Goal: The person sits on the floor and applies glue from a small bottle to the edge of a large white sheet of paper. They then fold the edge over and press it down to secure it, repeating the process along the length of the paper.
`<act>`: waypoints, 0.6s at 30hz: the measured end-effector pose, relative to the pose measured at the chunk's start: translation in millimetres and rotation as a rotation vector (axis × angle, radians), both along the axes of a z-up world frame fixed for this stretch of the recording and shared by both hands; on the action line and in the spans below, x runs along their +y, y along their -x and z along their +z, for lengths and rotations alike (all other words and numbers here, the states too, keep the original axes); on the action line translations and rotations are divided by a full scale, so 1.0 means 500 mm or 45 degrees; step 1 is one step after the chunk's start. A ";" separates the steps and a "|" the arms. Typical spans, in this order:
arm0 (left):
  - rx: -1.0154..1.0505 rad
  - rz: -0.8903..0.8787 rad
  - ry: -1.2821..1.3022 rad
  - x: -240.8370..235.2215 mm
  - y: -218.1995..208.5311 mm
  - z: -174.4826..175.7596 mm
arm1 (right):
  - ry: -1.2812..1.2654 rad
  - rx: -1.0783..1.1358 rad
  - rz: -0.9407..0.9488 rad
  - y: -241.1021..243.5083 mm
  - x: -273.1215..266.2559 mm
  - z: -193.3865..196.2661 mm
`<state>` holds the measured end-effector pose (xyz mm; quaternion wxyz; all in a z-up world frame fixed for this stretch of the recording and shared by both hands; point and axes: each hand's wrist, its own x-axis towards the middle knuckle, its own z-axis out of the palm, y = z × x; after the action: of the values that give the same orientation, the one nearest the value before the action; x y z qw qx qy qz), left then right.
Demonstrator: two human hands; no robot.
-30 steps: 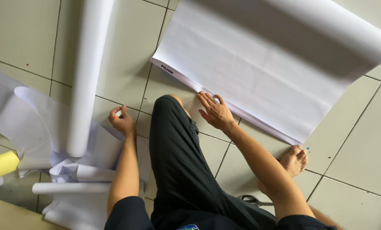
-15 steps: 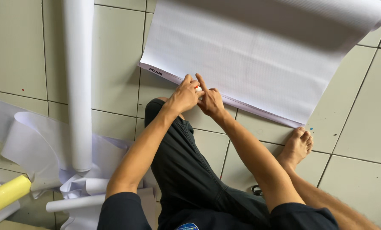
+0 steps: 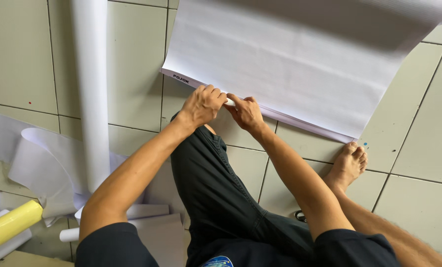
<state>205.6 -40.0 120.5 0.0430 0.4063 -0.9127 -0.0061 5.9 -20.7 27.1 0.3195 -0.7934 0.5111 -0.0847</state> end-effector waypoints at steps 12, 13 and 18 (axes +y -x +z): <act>0.799 1.250 -0.588 -0.020 -0.107 0.312 | 0.009 -0.201 -0.017 0.018 -0.001 0.054; 0.802 1.249 -0.582 0.016 -0.142 0.300 | 0.015 -0.201 -0.016 0.018 -0.001 0.060; 0.567 1.416 -0.580 0.268 -0.253 0.154 | -0.111 -0.238 -0.018 0.021 0.007 0.070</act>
<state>332.1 93.9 197.2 0.1410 0.8070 -0.5107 -0.2610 -4.7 -17.3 61.9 0.3994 -0.7637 0.4879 -0.1385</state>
